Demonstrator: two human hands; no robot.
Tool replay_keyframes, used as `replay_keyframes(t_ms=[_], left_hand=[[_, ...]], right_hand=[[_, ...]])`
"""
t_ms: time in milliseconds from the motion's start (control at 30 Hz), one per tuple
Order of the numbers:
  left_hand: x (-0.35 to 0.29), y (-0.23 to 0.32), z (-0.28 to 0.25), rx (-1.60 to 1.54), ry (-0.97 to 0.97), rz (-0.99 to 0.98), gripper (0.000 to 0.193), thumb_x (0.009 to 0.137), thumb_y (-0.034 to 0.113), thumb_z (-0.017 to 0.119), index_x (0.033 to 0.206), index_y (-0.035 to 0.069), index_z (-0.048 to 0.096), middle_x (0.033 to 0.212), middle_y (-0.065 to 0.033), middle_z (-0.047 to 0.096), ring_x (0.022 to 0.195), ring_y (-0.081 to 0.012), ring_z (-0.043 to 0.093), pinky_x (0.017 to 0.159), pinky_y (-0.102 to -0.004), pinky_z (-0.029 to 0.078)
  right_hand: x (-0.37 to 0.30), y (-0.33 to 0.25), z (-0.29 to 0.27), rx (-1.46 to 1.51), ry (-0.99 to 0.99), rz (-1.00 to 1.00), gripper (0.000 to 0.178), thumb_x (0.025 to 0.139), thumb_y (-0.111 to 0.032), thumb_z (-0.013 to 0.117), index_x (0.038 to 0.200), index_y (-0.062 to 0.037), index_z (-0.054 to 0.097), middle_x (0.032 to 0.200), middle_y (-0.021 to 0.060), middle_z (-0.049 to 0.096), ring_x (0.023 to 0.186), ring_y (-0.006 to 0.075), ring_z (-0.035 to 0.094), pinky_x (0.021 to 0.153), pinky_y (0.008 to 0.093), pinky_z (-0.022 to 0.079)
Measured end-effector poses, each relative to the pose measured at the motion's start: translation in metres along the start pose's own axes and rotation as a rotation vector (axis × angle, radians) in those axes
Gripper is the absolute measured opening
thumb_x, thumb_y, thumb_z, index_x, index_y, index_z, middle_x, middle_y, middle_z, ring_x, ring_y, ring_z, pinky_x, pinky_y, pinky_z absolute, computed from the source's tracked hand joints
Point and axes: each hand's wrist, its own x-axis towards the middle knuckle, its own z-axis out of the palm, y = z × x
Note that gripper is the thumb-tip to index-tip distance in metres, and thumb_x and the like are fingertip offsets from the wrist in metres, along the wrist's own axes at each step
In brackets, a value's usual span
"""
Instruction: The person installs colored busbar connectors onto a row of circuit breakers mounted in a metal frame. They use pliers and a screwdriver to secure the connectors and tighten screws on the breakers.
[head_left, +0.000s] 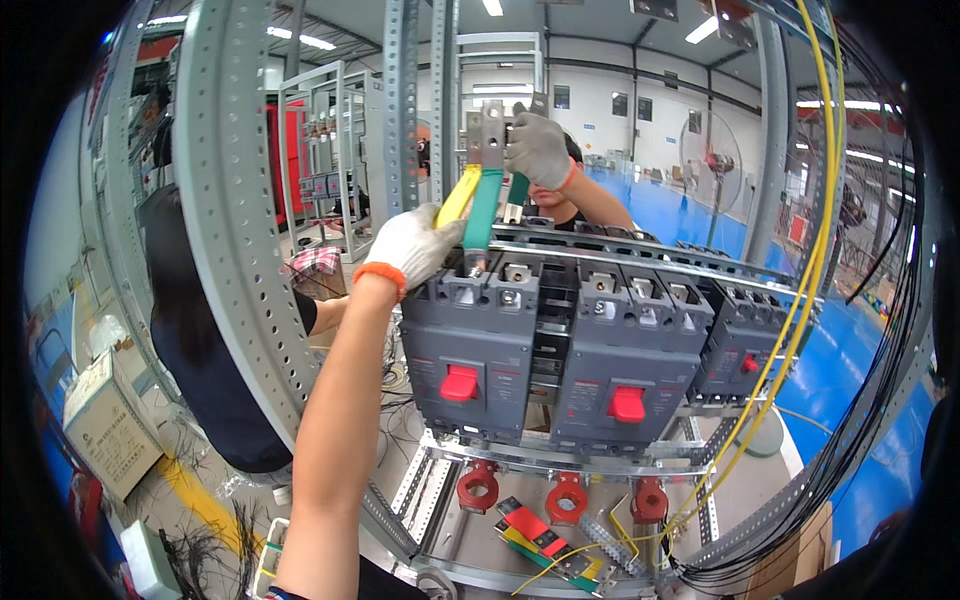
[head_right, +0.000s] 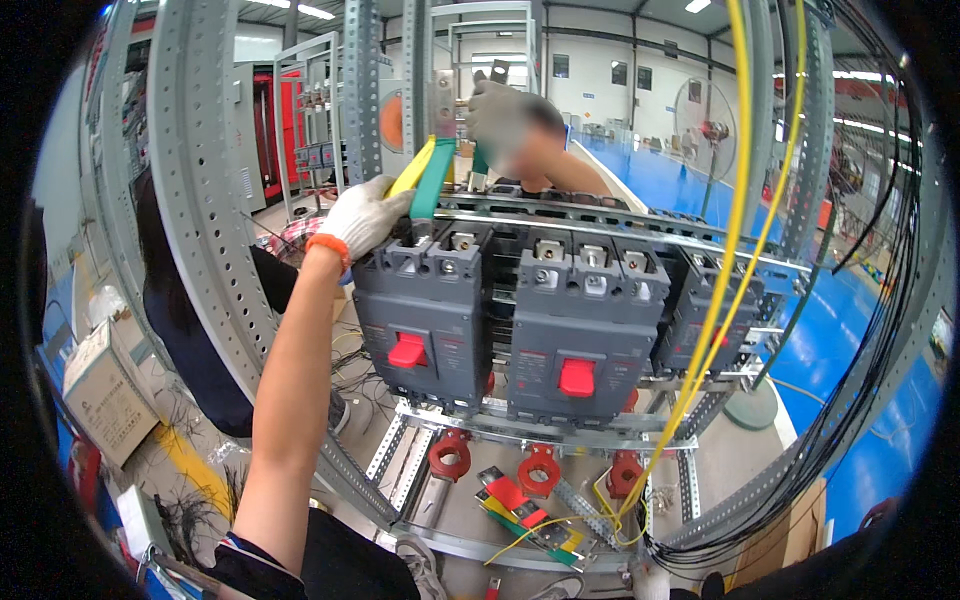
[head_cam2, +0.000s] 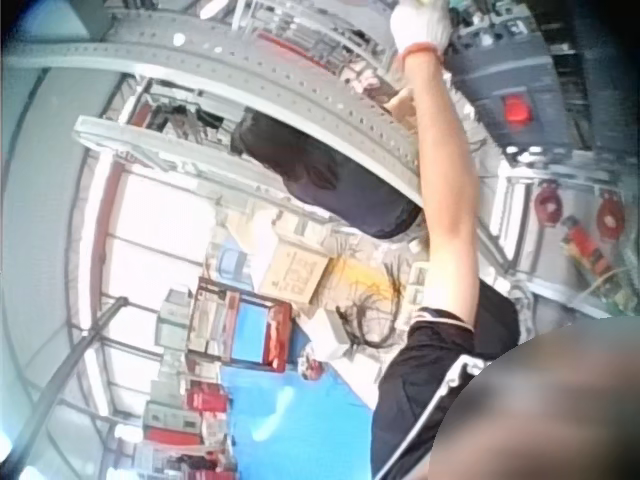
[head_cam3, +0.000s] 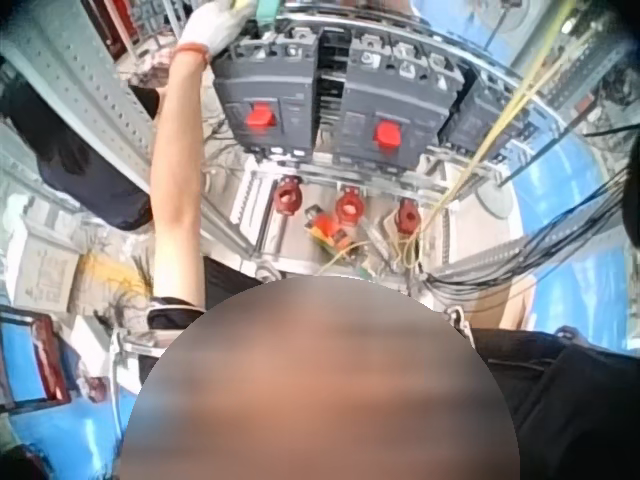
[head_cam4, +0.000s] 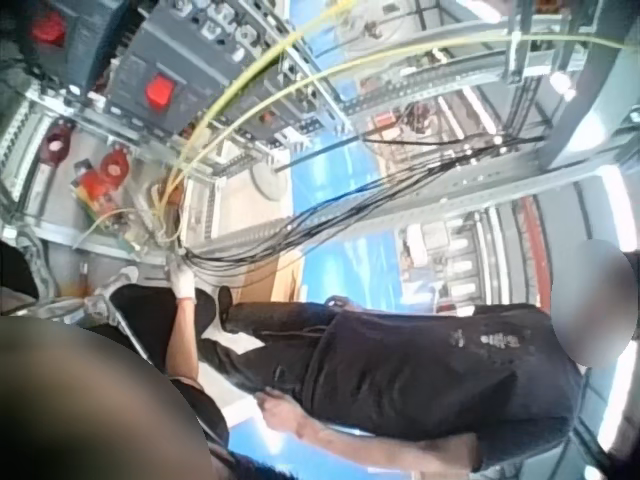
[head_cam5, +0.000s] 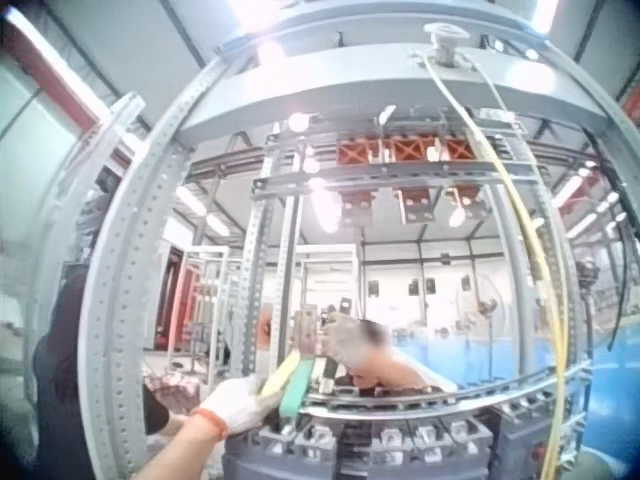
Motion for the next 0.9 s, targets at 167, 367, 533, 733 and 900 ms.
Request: replay_keyframes(t_ms=[167, 367, 533, 733, 900], left_hand=[[0.014, -0.004, 0.019, 0.001, -0.010, 0.082, 0.062, 0.094, 0.053, 0.055, 0.115, -0.004, 0.067, 0.106, -0.0306, 0.070, 0.105, -0.0455, 0.066, 0.093, -0.0480, 0.052], [0.016, -0.026, 0.024, 0.050, 0.043, 0.189, 0.048, 0.096, 0.042, 0.059, 0.112, -0.002, 0.065, 0.095, -0.0275, 0.069, 0.090, -0.0429, 0.068, 0.084, -0.0465, 0.053], [0.002, 0.001, 0.012, -0.108, -0.007, 0.052, 0.046, 0.093, 0.039, 0.060, 0.108, -0.004, 0.065, 0.096, -0.0301, 0.068, 0.094, -0.0456, 0.067, 0.084, -0.0469, 0.053], [0.009, 0.005, 0.020, -0.122, -0.005, 0.084, 0.043, 0.093, 0.035, 0.062, 0.112, -0.003, 0.065, 0.095, -0.0279, 0.069, 0.090, -0.0422, 0.068, 0.081, -0.0452, 0.053], [0.003, 0.000, 0.014, -0.063, 0.005, 0.054, 0.026, 0.095, 0.024, 0.060, 0.111, 0.007, 0.068, 0.099, -0.0243, 0.066, 0.093, -0.0382, 0.068, 0.082, -0.0444, 0.054]], right_hand=[[0.026, 0.111, 0.022, -0.340, 0.090, -0.328, 0.033, 0.103, -0.032, 0.056, 0.119, -0.0065, 0.070, 0.091, 0.0222, 0.071, 0.079, 0.0362, 0.068, 0.070, 0.0456, 0.053], [0.007, 0.020, 0.008, 0.132, -0.028, 0.172, 0.039, 0.101, -0.033, 0.061, 0.126, -0.0037, 0.067, 0.078, 0.0141, 0.069, 0.068, 0.0213, 0.063, 0.064, 0.0391, 0.050], [-0.010, 0.017, 0.009, -0.062, 0.099, -0.106, 0.046, 0.101, -0.034, 0.060, 0.133, -0.0024, 0.061, 0.095, 0.0275, 0.070, 0.086, 0.0371, 0.069, 0.077, 0.0455, 0.052], [-0.008, 0.052, 0.024, -0.247, 0.133, -0.015, 0.044, 0.099, -0.036, 0.057, 0.128, -0.0033, 0.064, 0.105, 0.0315, 0.068, 0.098, 0.0487, 0.066, 0.083, 0.0516, 0.052], [0.004, 0.053, 0.024, -0.287, 0.109, -0.024, 0.043, 0.100, -0.037, 0.056, 0.127, -0.0052, 0.066, 0.105, 0.0302, 0.069, 0.098, 0.0493, 0.065, 0.084, 0.0526, 0.052]])
